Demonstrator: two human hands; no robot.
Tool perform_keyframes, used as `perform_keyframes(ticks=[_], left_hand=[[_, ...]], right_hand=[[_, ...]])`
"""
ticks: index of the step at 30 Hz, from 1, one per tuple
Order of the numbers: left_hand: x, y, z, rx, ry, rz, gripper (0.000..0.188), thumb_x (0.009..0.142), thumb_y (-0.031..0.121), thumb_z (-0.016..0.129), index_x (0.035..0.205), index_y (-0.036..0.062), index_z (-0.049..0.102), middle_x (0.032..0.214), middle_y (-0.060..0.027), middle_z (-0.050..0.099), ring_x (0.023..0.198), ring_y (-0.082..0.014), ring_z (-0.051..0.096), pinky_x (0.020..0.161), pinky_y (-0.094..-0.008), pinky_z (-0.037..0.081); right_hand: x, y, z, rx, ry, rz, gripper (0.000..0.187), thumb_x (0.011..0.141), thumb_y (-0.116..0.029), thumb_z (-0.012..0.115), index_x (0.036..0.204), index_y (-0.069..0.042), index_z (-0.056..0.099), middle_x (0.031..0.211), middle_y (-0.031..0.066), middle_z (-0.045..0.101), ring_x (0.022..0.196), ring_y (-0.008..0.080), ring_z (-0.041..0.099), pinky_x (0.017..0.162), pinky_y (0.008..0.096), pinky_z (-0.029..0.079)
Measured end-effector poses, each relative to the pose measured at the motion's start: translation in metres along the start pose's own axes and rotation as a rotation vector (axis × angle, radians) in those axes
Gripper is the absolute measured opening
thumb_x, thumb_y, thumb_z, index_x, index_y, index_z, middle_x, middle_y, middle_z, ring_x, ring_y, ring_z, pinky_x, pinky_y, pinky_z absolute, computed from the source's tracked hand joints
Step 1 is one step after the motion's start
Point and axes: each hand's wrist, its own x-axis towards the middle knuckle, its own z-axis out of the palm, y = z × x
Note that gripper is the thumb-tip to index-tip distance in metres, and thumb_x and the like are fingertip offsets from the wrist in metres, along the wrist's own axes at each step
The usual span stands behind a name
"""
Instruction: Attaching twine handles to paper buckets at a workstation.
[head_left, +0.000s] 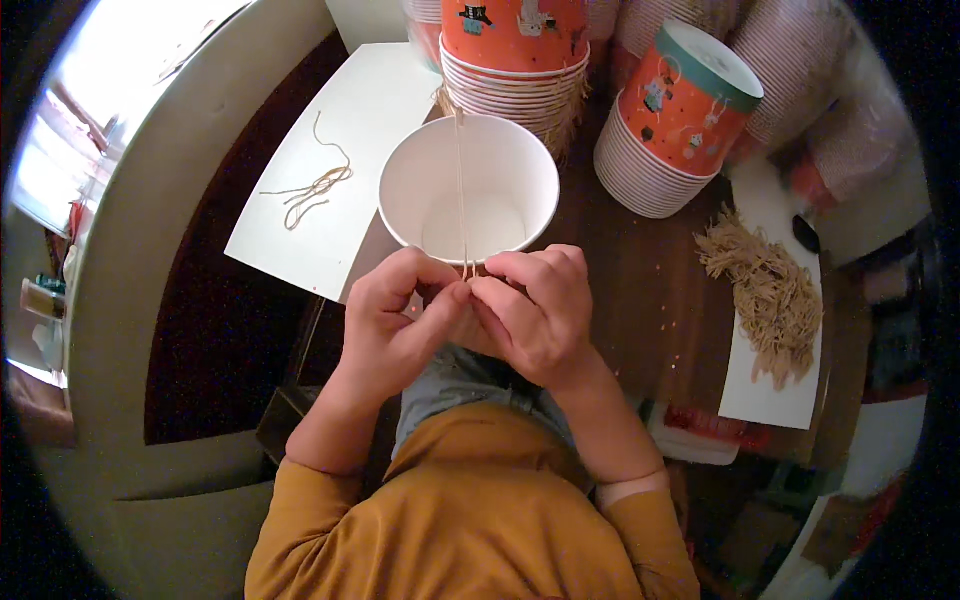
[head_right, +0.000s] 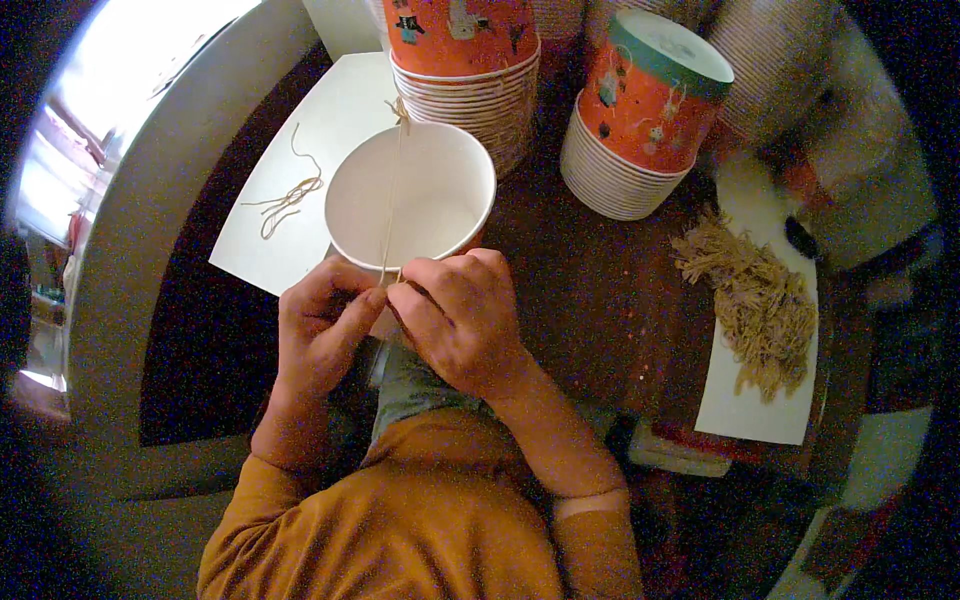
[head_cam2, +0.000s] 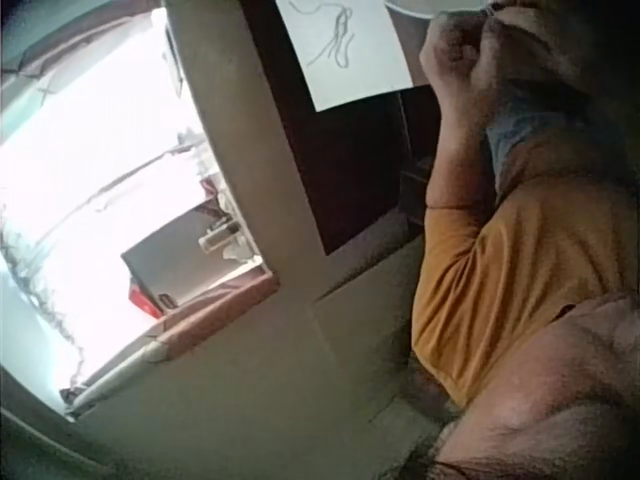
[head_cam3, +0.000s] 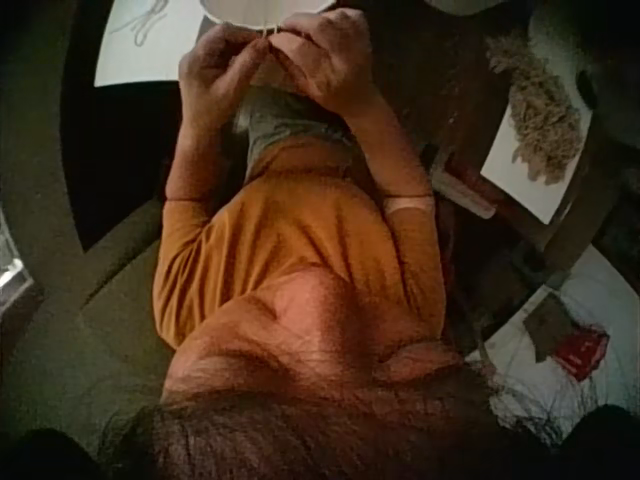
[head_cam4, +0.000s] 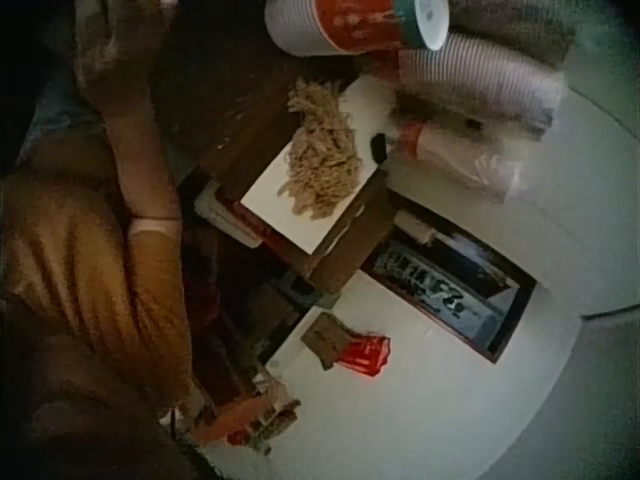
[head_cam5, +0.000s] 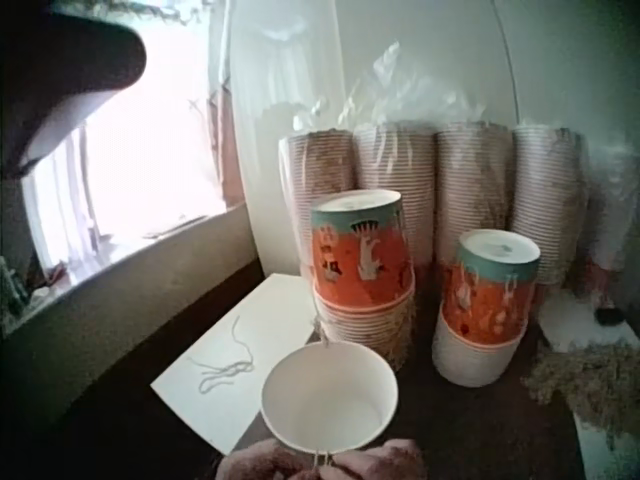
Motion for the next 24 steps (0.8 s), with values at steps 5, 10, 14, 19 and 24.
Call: perform_keyframes(ticks=[5,10,14,19,24], left_hand=[[0.001,0.005,0.000,0.048,0.066,0.183,0.007,0.079,-0.001,0.064,0.078,0.0002,0.058,0.072,-0.0028,0.055,0.065,-0.0070,0.049,0.057,-0.0208,0.040],[0.003,0.004,-0.002,-0.310,0.026,0.083,0.006,0.081,0.001,0.061,0.079,0.0005,0.056,0.075,-0.0024,0.054,0.064,-0.0088,0.047,0.063,-0.0214,0.039],[0.014,-0.010,-0.002,-0.813,-0.057,0.081,0.005,0.085,0.005,0.057,0.081,0.0022,0.055,0.073,-0.0025,0.052,0.066,-0.0102,0.048,0.078,-0.0264,0.041],[0.019,-0.016,-0.001,-1.013,-0.074,0.040,0.003,0.084,0.005,0.056,0.084,0.0022,0.055,0.072,-0.0035,0.052,0.064,-0.0110,0.047,0.085,-0.0324,0.041],[0.022,-0.014,-0.007,-0.901,-0.076,0.052,0.004,0.089,0.005,0.055,0.087,0.0021,0.056,0.075,-0.0028,0.054,0.063,-0.0099,0.047,0.076,-0.0264,0.043]], right_hand=[[0.005,0.001,-0.004,-0.032,-0.008,-0.016,0.015,0.072,-0.015,0.063,0.086,-0.009,0.061,0.093,0.0040,0.058,0.078,0.0210,0.054,0.069,0.0379,0.042],[-0.003,0.007,-0.002,0.002,-0.032,0.004,0.018,0.068,-0.014,0.064,0.086,-0.009,0.062,0.093,0.0041,0.058,0.079,0.0229,0.053,0.068,0.0380,0.042],[-0.006,0.009,-0.001,0.016,-0.048,0.000,0.021,0.067,-0.015,0.064,0.087,-0.009,0.061,0.094,0.0034,0.059,0.080,0.0232,0.052,0.070,0.0391,0.041],[-0.003,0.012,-0.002,-0.015,-0.089,-0.019,0.023,0.066,-0.016,0.065,0.087,-0.009,0.061,0.095,0.0029,0.059,0.082,0.0231,0.051,0.074,0.0395,0.040],[-0.008,0.013,0.003,0.000,-0.093,0.017,0.021,0.071,-0.018,0.066,0.090,-0.010,0.062,0.098,0.0033,0.059,0.086,0.0242,0.052,0.077,0.0401,0.040]])
